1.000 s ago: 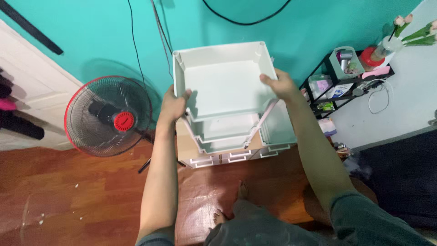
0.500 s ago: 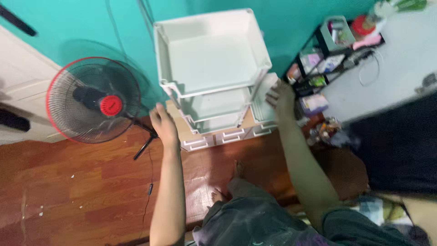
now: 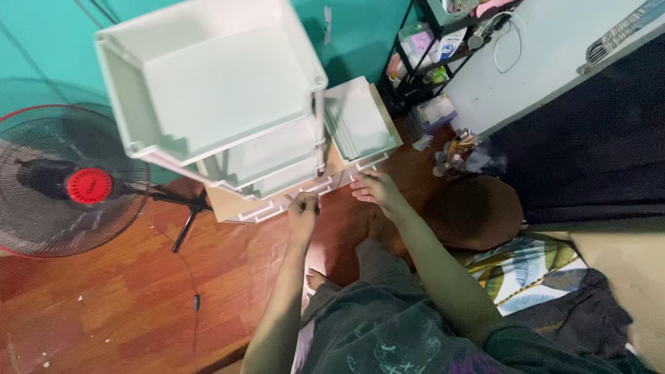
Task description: The person assembles a white plastic shelving unit by inserting vertical poles into the corners of the trays and stacking them. They then secure the structure by attaching small plastic clips to the poles.
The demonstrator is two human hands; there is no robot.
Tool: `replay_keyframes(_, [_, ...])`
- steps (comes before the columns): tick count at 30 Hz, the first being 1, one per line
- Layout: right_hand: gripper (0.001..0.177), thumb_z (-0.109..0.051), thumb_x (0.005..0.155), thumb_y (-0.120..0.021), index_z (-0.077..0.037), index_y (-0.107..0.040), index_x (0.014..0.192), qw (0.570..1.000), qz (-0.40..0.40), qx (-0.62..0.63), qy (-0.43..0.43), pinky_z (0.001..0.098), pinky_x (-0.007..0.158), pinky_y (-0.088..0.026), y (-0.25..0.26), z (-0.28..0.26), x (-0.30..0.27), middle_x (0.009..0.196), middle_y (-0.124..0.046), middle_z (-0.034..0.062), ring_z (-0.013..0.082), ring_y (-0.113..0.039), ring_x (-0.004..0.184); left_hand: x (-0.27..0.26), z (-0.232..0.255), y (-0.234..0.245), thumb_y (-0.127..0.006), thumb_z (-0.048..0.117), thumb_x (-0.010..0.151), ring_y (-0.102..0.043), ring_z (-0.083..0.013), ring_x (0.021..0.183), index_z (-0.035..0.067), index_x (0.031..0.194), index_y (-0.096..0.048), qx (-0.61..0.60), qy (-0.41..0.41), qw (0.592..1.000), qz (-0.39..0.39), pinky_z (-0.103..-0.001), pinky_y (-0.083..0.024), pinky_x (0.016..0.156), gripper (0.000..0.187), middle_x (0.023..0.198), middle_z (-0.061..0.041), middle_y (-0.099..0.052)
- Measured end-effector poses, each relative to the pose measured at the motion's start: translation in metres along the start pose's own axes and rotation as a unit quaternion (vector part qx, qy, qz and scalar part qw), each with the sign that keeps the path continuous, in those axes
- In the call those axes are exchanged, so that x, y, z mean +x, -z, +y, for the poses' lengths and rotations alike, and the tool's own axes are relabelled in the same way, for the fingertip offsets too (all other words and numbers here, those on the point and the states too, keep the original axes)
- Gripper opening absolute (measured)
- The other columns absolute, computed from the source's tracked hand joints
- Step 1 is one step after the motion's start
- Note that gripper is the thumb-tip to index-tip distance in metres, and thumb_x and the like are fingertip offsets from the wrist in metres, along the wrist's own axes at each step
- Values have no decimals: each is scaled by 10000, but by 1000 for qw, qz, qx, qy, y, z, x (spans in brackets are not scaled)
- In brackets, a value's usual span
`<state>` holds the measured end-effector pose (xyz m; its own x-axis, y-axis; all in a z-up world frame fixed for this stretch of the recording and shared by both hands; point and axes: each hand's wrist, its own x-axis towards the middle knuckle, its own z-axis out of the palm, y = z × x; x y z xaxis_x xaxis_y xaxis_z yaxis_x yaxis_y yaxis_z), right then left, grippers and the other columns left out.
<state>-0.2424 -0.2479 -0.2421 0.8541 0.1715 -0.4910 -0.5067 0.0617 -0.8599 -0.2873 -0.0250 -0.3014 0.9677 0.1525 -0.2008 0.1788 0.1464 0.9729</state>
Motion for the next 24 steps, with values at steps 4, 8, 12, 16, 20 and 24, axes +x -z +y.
replay_keyframes(4, [426, -336, 936, -582, -3, -607, 1200, 1000, -2, 0, -19, 352, 837, -561, 33, -1, 21, 1065, -689, 168, 235, -688, 928, 21, -24, -36, -543, 214, 993, -479, -78, 564, 63, 764, -594, 32, 9, 999, -9, -252, -386, 529, 279, 618, 12, -538])
replay_keyframes(8, [406, -330, 926, -604, -7, -618, 1173, 999, -27, 8, -39, 344, 811, -553, 79, 13, 59, 1030, -698, 142, 220, -691, 901, 54, -65, -75, -524, 207, 1025, -480, -75, 604, 63, 786, -569, -1, -8, 1000, -22, -254, -395, 560, 283, 659, 9, -522])
replay_keyframes(12, [312, -269, 958, -616, 2, -634, 1112, 994, -74, 3, -76, 324, 749, -540, 122, 42, 116, 974, -690, 143, 197, -680, 827, 86, -104, -114, -547, 168, 1012, -527, -101, 608, 23, 823, -610, 8, 67, 998, 20, -264, -428, 555, 246, 681, -26, -575])
replay_keyframes(16, [185, -232, 974, -610, -56, -625, 1031, 986, -56, -75, -138, 299, 704, -549, 143, 73, 189, 905, -685, 84, 149, -674, 772, 115, -119, -149, -534, 137, 967, -579, -108, 617, 31, 927, -650, -31, 145, 986, 80, -253, -478, 563, 162, 718, -31, -621])
replay_keyframes(20, [112, -103, 877, -637, -31, -653, 961, 994, -59, -91, 25, 331, 615, -499, 131, 105, 263, 862, -671, 66, 180, -644, 709, 142, -124, -161, -526, 171, 971, -554, -101, 574, 45, 941, -646, 14, 181, 973, 143, -253, -446, 503, 176, 720, -20, -614])
replay_keyframes(24, [118, -125, 830, -651, -27, -688, 884, 871, -3, -466, 156, 404, 677, -531, 117, 127, 312, 837, -705, 132, 291, -676, 767, 164, -125, -167, -536, 174, 980, -563, -113, 562, 26, 919, -640, 73, 139, 968, 194, -276, -448, 521, 190, 710, -50, -629])
